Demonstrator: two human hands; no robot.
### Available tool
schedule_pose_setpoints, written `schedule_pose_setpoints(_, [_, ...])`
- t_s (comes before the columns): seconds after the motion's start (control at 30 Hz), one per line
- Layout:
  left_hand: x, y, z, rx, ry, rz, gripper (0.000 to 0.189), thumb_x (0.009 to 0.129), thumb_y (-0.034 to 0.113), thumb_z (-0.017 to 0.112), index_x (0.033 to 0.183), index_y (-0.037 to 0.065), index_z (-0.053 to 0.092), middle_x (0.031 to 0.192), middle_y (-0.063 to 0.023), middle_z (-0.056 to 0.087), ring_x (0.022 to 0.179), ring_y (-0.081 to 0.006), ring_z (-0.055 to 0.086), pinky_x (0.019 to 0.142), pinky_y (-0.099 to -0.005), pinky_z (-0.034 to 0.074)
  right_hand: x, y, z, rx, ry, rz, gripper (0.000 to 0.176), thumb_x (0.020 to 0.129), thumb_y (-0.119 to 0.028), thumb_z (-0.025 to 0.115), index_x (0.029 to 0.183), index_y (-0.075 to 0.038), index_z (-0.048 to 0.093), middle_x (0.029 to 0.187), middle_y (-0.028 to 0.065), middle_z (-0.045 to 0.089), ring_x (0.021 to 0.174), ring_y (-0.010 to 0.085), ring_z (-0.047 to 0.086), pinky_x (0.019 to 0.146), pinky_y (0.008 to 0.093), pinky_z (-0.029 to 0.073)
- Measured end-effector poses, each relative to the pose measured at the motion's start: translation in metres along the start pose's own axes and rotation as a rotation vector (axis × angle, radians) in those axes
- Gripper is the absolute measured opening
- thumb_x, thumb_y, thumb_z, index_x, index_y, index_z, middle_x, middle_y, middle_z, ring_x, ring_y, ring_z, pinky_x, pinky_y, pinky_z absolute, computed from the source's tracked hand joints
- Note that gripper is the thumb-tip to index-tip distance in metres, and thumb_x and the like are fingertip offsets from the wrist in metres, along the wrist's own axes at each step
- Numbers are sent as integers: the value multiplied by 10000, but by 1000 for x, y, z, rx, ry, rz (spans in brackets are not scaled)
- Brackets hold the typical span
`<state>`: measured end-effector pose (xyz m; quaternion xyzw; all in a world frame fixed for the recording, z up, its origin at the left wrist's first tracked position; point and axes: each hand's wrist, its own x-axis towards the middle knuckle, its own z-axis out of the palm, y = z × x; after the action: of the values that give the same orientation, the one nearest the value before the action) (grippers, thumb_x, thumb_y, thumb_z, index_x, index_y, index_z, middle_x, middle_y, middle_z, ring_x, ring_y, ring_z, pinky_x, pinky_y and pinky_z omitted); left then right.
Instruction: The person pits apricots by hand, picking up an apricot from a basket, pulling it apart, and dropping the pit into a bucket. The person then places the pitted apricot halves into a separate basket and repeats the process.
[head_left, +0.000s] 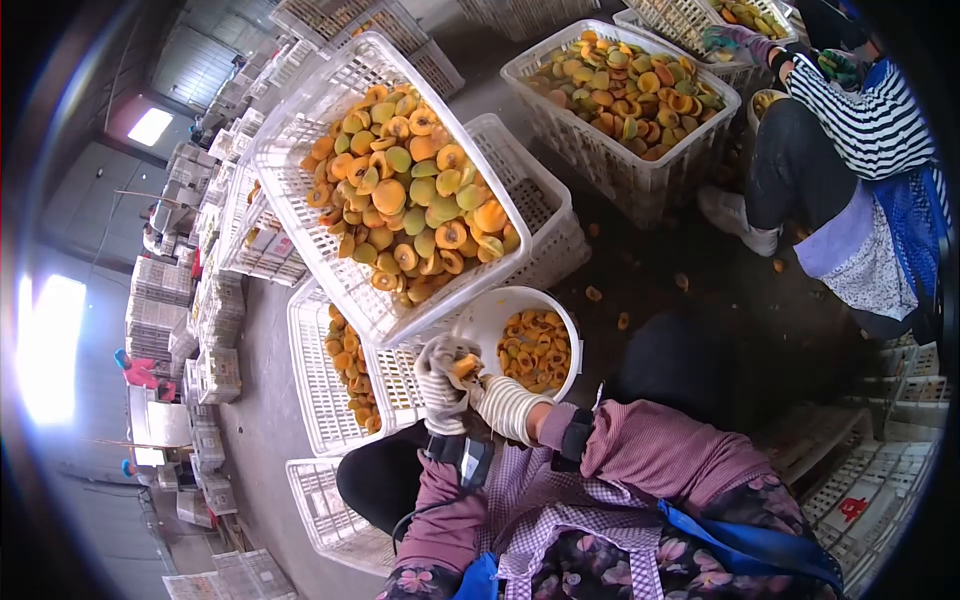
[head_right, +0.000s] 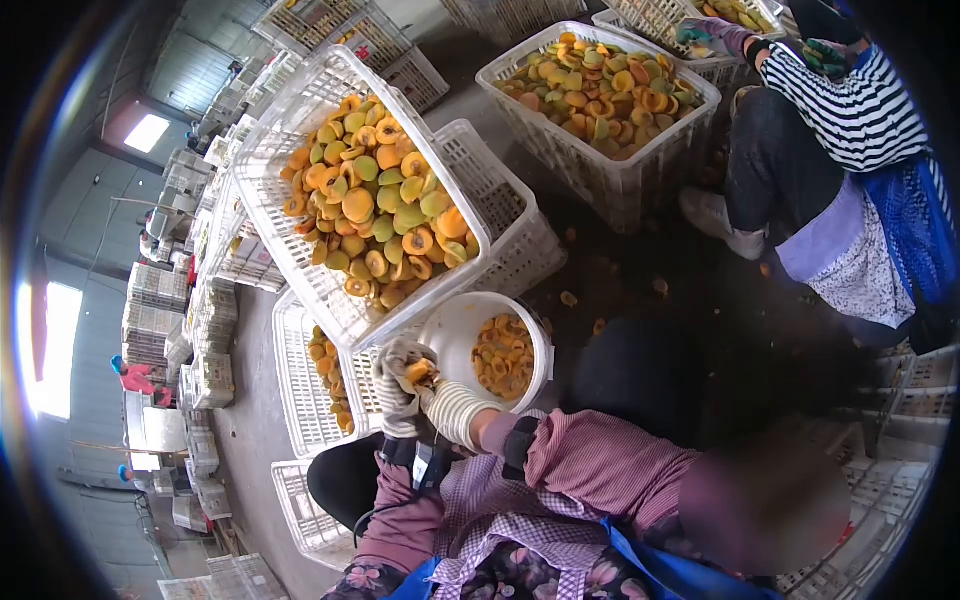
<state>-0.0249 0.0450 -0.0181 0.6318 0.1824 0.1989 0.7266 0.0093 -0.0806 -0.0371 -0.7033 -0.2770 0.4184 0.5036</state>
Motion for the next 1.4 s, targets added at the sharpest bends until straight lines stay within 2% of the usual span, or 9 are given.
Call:
schedule_pose_setpoints(0.1, [4,50,39,315,-161,-189,395,863,355,574,870,-40,581,750,-125,624,637,-185,595,599,-280,502,5,26,19,-1012,-264,-451,322,920,-203,354,981,-23,614,722,167,615,671,359,585,665,399,470])
schedule_pose_setpoints(0.2, [1,37,20,99,-347,-271,392,847,378,600,697,16,592,700,-107,624,590,-177,559,557,-293,453,-21,-6,9,504,-108,17,402,925,-396,425,963,-32,591,777,140,614,704,297,554,669,377,455])
schedule_pose_setpoints(0.3, [4,25,7,11,-23,136,256,801,257,669,847,8,636,733,-102,641,677,-239,626,662,-321,504,-39,-31,-1,796,-134,284,438,893,-488,478,942,-65,584,653,64,567,524,205,530,471,328,422])
schedule_pose_setpoints(0.4, [-1,18,-8,1419,311,229,297,798,241,672,957,7,582,784,-128,642,740,-252,637,740,-379,501,-45,-42,-24,769,-43,537,514,887,-564,445,889,-68,578,587,59,529,447,185,483,412,331,408])
schedule_pose_setpoints(0.5, [-8,0,-8,112,226,-109,257,901,151,558,1105,18,477,1082,-103,564,1002,-177,563,884,-298,457,-35,-42,-36,649,-2,470,480,910,-497,436,979,-39,561,665,128,592,521,265,580,528,412,504])
schedule_pose_setpoints(0.63, [-28,-38,-34,-189,300,-370,237,911,136,520,1129,47,497,985,-96,565,897,-185,592,741,-283,506,-36,-47,-39,-326,279,-3,453,912,-429,428,1039,-5,526,772,268,620,739,383,636,670,459,503])
schedule_pose_setpoints(0.7, [-27,-39,-24,49,215,75,214,933,185,497,1090,42,515,889,-67,577,806,-163,596,704,-283,510,-39,-49,-38,-390,249,-22,440,913,-423,428,1019,-7,526,747,247,623,730,378,637,662,459,503])
schedule_pose_setpoints(1.23, [-46,-22,-36,-80,259,-186,219,929,256,471,1044,71,498,924,-31,551,836,-148,570,703,-267,501,-25,-24,-23,-607,168,-210,286,878,-298,512,955,-23,516,725,179,641,678,350,643,587,454,499])
schedule_pose_setpoints(1.4, [-36,-12,-75,63,342,-120,251,801,214,542,998,57,527,825,-29,567,648,-159,544,501,-274,442,-4,-6,-34,-537,168,288,457,899,-439,390,1077,-41,530,934,248,633,899,373,622,797,440,481])
